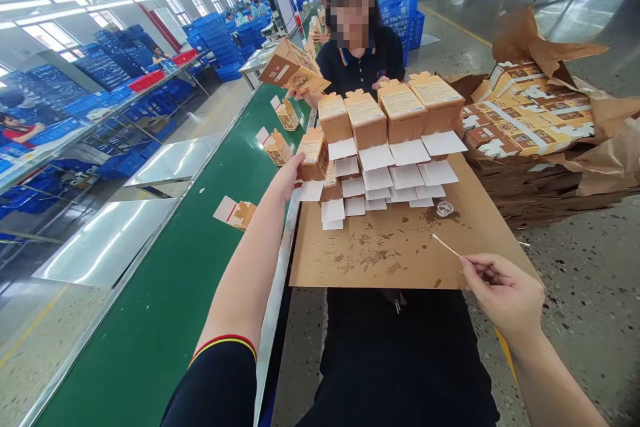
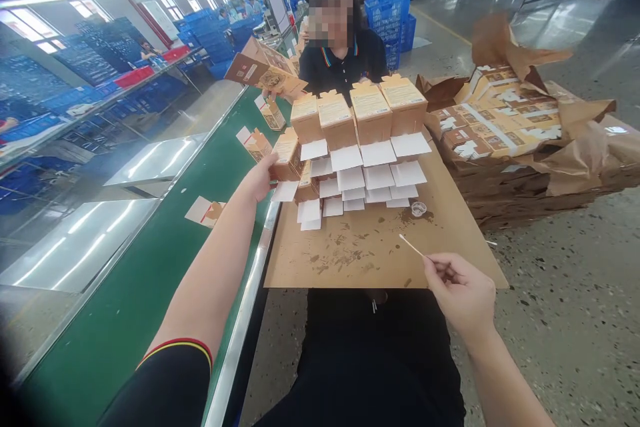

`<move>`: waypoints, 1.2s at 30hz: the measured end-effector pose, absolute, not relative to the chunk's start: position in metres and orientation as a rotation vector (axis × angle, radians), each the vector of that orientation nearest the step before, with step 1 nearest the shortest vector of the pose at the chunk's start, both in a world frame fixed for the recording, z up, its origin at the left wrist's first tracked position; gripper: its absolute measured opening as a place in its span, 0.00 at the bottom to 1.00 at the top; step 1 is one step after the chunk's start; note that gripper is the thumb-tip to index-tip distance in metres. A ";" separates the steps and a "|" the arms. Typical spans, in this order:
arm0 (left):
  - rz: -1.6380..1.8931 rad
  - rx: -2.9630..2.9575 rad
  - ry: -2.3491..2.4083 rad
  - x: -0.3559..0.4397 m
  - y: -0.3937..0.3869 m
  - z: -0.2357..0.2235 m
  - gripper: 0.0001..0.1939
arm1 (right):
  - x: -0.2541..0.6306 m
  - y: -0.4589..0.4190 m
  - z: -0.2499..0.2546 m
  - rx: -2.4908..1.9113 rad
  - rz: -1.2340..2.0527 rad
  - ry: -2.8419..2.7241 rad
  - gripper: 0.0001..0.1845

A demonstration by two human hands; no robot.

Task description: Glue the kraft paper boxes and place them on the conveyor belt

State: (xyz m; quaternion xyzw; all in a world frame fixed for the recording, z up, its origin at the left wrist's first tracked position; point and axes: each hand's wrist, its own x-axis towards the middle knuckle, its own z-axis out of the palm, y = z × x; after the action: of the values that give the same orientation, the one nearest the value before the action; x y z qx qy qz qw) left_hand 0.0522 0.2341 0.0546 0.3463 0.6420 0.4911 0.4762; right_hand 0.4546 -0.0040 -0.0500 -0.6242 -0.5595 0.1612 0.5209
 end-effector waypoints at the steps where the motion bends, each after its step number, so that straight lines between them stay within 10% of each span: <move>1: 1.189 0.845 1.579 0.055 0.234 0.056 0.14 | 0.454 -0.003 -0.050 -1.498 0.385 -1.343 0.17; 10: 1.418 0.795 1.319 0.020 0.112 0.052 0.23 | 0.468 -0.006 -0.047 -1.567 0.367 -1.229 0.15; 17: 1.407 0.736 1.251 0.037 -0.009 -0.037 0.40 | 0.494 0.032 -0.030 -1.764 0.214 -1.426 0.10; 36: 1.412 0.757 1.349 0.081 0.003 -0.088 0.52 | 0.501 0.112 -0.014 -1.985 0.260 -1.897 0.13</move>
State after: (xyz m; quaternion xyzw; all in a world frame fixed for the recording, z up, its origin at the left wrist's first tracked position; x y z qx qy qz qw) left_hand 0.0805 0.0026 -0.0879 0.3131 0.5580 0.5838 0.4998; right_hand 0.5012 0.1123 -0.0141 -0.7066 -0.6751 0.0926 0.1905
